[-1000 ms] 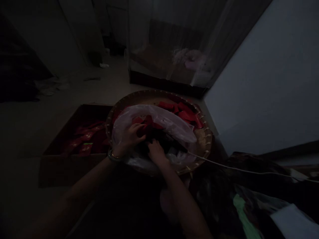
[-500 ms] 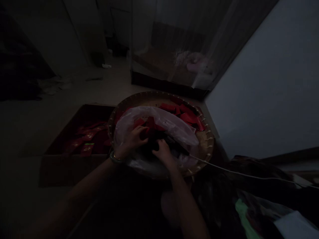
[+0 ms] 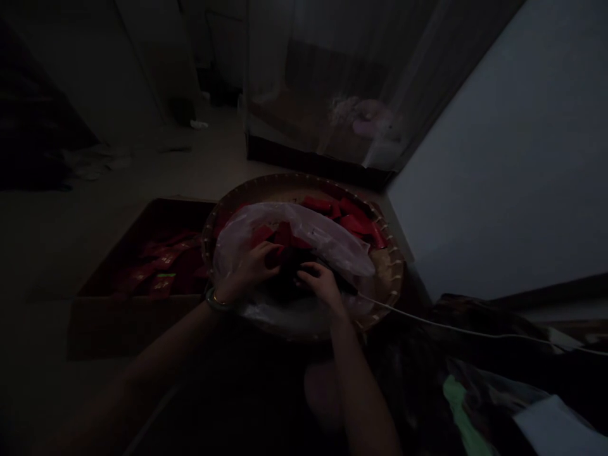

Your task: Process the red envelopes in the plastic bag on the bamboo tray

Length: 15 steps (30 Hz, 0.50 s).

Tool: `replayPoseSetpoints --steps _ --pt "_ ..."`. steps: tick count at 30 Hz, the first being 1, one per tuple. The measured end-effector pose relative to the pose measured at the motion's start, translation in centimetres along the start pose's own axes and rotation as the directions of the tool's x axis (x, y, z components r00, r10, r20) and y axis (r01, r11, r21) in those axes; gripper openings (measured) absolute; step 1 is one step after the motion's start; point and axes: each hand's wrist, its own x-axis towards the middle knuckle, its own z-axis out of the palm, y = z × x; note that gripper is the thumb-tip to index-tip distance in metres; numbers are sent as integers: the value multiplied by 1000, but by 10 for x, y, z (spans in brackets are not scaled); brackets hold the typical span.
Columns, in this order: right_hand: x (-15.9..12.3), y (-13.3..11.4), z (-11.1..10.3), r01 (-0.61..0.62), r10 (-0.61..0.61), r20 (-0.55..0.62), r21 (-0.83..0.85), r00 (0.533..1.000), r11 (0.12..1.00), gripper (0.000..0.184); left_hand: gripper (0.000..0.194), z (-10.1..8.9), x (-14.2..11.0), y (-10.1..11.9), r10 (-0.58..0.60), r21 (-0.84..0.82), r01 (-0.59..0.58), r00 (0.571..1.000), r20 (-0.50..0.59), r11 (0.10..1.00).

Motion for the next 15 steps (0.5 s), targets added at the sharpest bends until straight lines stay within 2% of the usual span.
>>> replayPoseSetpoints --steps 4,8,10,12,15 --pt "-2 -20 -6 44 -45 -15 -19 999 999 38 47 1 -1 -1 23 12 -24 999 48 1000" --pt "0 -42 -4 177 -174 33 -259 984 950 31 47 2 0 -1 49 8 -50 995 86 999" --pt "1 -51 0 284 -259 116 -433 959 855 24 46 2 1 1 62 1 -63 993 101 998" --pt "3 -56 6 373 -315 205 -596 927 711 18 45 1 1 2 71 0 -71 992 107 997" --pt "5 -61 15 434 -309 317 -764 897 477 17 43 0 1 4 76 14 -78 989 127 997"
